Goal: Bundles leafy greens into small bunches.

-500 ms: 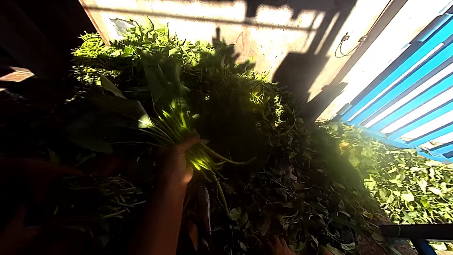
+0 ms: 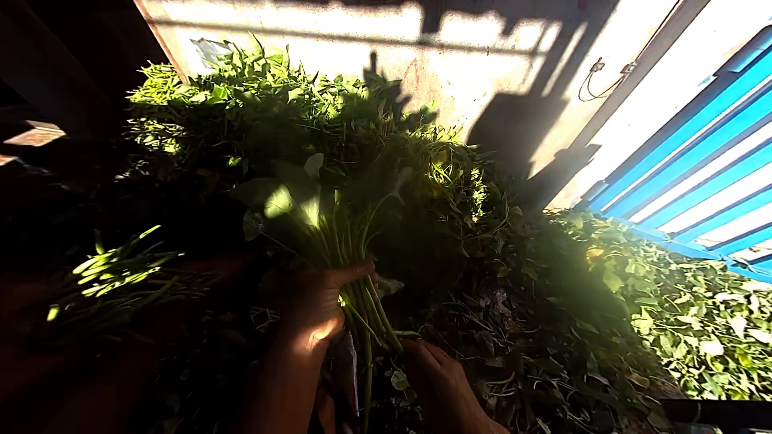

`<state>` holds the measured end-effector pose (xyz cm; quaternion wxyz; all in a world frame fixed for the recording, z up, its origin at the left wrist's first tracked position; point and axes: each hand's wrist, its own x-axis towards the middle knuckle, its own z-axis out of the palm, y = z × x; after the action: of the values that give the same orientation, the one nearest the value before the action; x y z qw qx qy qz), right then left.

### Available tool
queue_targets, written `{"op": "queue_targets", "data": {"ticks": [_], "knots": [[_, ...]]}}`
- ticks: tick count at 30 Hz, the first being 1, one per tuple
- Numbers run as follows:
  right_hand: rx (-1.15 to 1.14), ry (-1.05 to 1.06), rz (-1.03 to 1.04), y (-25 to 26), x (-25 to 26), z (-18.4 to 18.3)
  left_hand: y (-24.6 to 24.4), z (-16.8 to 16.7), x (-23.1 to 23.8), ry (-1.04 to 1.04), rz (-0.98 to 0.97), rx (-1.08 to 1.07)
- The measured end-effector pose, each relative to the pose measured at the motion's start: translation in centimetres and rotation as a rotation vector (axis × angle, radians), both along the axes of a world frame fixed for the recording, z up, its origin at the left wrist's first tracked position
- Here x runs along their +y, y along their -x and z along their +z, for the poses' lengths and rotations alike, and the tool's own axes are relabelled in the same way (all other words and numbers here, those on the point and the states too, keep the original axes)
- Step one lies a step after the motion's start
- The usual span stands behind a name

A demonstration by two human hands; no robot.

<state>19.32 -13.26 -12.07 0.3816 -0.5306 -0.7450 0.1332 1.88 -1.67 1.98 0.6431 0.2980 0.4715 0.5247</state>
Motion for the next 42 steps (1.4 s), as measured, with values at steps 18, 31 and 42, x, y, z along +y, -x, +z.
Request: {"op": "queue_targets", "data": {"ticks": [18, 31, 42], "knots": [[-0.522, 0.001, 0.273, 1.3, -2.9, -5.4, 1.3, -0.6, 1.3, -0.205, 0.242, 0.242], [1.447, 0.955, -0.769, -6.0, 13.9, -23.1, 1.0, -0.8, 2.1, 0.077, 0.332, 0.033], [1.704, 0.907, -0.919, -7.9, 11.3, -22.2, -0.2, -0.8, 1.4, 0.016, 0.29, 0.046]]}}
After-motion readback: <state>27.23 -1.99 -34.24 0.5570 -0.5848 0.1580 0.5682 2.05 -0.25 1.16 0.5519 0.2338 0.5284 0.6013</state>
